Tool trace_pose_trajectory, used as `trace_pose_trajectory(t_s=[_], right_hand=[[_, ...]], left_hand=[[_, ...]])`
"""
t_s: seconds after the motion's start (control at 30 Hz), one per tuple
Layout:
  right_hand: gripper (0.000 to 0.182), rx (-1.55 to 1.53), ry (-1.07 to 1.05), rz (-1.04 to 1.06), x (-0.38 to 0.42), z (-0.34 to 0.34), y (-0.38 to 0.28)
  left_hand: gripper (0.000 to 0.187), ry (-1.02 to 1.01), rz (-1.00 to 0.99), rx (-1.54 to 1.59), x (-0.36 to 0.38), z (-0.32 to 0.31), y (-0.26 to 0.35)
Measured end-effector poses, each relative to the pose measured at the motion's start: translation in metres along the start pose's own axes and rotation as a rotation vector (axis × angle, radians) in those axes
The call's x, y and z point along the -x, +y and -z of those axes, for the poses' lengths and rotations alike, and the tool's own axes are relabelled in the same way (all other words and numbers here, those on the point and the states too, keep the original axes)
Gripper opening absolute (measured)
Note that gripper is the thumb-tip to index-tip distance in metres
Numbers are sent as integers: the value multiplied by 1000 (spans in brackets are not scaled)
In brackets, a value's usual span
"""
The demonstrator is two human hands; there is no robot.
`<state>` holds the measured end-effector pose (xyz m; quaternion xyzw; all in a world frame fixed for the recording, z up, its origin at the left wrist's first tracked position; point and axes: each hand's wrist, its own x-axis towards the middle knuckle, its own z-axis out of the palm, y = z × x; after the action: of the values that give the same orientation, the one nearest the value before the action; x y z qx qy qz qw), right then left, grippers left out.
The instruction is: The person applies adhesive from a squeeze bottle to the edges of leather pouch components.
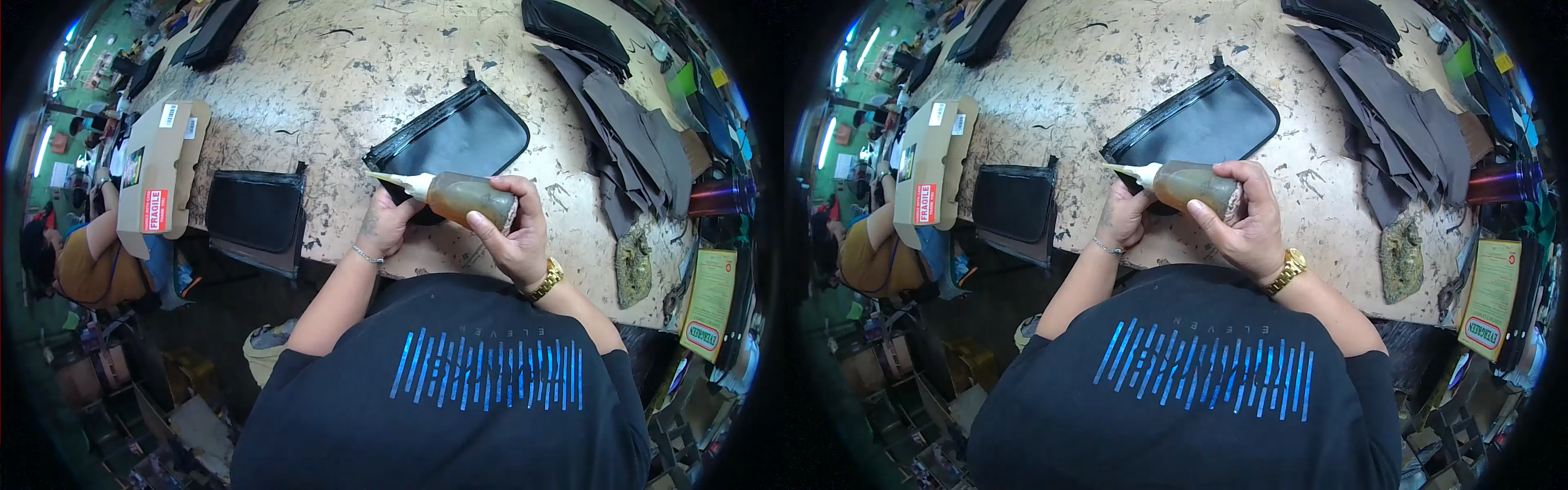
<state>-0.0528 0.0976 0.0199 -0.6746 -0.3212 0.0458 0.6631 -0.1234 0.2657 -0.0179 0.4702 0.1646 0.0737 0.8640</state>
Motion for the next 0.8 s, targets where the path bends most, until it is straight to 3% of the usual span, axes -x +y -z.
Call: trace_pose_trajectory(t_s=[0.07,0.13,0.23,0.33,0.4,0.47,0.63,0.7,0.8], right_hand=[[38,37,-17,50,0,-2,-2],[38,-182,73,-69,-1,-3,-10],[39,-187,15,-107,0,0,-3],[41,-557,2,-347,1,6,-13],[39,-788,81,-420,4,23,-18],[37,-942,178,-376,13,48,-24],[41,-882,412,-294,70,97,-33],[40,-869,651,-456,93,98,-27],[44,-1099,595,-519,103,87,-12]], left_hand=[[29,-4,-10,17,0,-2,1],[29,-17,13,52,1,-4,4],[29,-26,-56,16,-1,-1,0],[31,47,47,-17,-2,8,-3],[33,-13,-44,-18,-1,-3,3],[37,-36,10,-15,-2,2,2],[36,-37,-42,-3,-3,-5,-1],[36,-53,-3,43,-1,0,3],[32,75,53,12,3,-2,5]])
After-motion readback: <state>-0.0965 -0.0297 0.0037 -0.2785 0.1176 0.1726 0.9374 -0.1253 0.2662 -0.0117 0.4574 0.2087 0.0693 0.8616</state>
